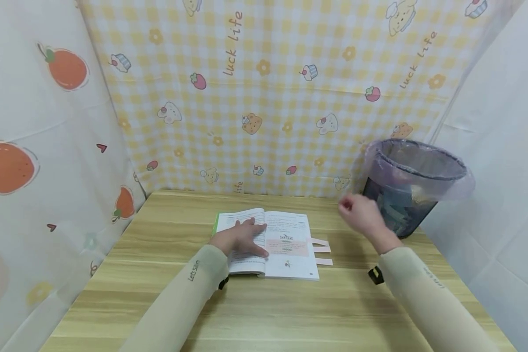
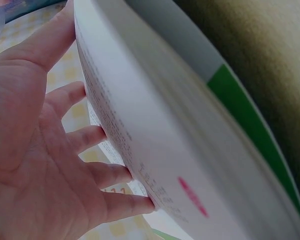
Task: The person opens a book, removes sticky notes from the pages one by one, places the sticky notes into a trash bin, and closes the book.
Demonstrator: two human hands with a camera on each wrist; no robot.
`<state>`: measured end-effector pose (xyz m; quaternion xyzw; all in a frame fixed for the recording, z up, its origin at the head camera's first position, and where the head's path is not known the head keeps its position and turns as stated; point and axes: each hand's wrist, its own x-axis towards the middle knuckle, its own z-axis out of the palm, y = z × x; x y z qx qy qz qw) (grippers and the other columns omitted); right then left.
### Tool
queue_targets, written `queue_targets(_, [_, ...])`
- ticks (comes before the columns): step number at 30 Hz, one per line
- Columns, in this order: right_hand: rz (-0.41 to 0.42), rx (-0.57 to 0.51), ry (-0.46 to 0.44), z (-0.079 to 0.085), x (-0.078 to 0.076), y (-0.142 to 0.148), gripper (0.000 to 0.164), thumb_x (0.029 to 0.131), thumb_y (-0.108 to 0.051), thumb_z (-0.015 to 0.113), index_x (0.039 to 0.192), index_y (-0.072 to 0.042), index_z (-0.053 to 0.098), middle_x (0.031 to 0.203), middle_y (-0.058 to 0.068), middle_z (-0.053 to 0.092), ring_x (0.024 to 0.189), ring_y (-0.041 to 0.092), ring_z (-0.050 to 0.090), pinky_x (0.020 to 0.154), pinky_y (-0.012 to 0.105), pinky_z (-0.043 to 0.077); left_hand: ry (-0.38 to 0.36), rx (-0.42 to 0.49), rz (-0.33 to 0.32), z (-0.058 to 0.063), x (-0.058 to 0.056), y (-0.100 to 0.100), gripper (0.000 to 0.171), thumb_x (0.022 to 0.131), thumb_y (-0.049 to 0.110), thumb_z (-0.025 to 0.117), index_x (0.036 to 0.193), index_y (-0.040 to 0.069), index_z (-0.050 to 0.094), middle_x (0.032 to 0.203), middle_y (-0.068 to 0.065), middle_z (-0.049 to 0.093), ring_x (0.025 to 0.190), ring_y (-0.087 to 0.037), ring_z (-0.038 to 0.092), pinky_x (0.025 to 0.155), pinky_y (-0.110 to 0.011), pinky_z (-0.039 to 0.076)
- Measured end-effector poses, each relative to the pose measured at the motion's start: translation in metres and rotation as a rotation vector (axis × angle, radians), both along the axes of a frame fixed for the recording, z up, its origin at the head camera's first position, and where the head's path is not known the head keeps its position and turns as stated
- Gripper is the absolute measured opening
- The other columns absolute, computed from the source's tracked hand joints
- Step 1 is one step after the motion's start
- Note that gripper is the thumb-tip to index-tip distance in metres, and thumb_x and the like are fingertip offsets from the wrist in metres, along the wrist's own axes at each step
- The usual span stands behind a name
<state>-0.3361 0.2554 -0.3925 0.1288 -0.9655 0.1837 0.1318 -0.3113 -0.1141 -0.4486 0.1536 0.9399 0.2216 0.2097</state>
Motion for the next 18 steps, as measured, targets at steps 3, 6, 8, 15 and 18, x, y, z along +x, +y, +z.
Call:
queue_targets(3, [0.061,0.035,-0.120,-0.028,0.000,-0.011,0.023,0.105,-0.020,0.061,0.107,-0.007,0.080,0.100,0.011,0.078,0.090,0.027,0.071,0.087,0.054,0.060,-0.002,0.007,-0.001,0.001,0.000,0.000,0.098,0.093,0.054,0.086,0.173,0.026,0.037,0.185,-0.019,0.012,0.164,-0.065,0.008,0.130,-0.081,0.014])
queue_targets(6, [0.101,0.073,-0.207,-0.051,0.001,-0.019,0.022,0.106,-0.020,0.063,0.110,-0.007,0.080,0.104,0.010,0.077,0.095,0.025,0.070,0.091,0.051,0.060,-0.002,0.007,-0.003,0.001,0.000,0.001,0.098,0.092,0.054,0.086,0.173,0.025,0.037,0.185,-0.020,0.013,0.164,-0.065,0.009,0.130,-0.082,0.015])
queue_targets(8, [0.128,0.110,-0.230,-0.063,0.003,-0.023,0.023,0.107,-0.021,0.064,0.114,-0.006,0.080,0.108,0.010,0.075,0.100,0.027,0.069,0.095,0.053,0.060,-0.002,0.008,-0.003,0.001,0.000,0.001,0.098,0.092,0.054,0.086,0.173,0.025,0.037,0.185,-0.020,0.013,0.164,-0.066,0.009,0.130,-0.082,0.015])
queue_targets(15, [0.140,0.172,-0.281,-0.082,0.011,-0.031,0.018,0.106,-0.023,0.066,0.112,-0.011,0.079,0.109,0.006,0.070,0.107,0.027,0.063,0.100,0.051,0.057,-0.001,0.009,-0.010,0.000,-0.002,0.000,0.099,0.092,0.054,0.085,0.173,0.024,0.037,0.185,-0.021,0.012,0.164,-0.065,0.008,0.131,-0.080,0.014])
queue_targets(18, [0.132,0.175,-0.287,-0.083,0.012,-0.033,0.017,0.105,-0.022,0.068,0.112,-0.010,0.078,0.108,0.007,0.069,0.108,0.029,0.062,0.100,0.051,0.056,0.002,0.005,-0.010,-0.002,-0.002,0.000,0.099,0.092,0.055,0.085,0.173,0.025,0.037,0.185,-0.020,0.012,0.164,-0.065,0.008,0.131,-0.081,0.015])
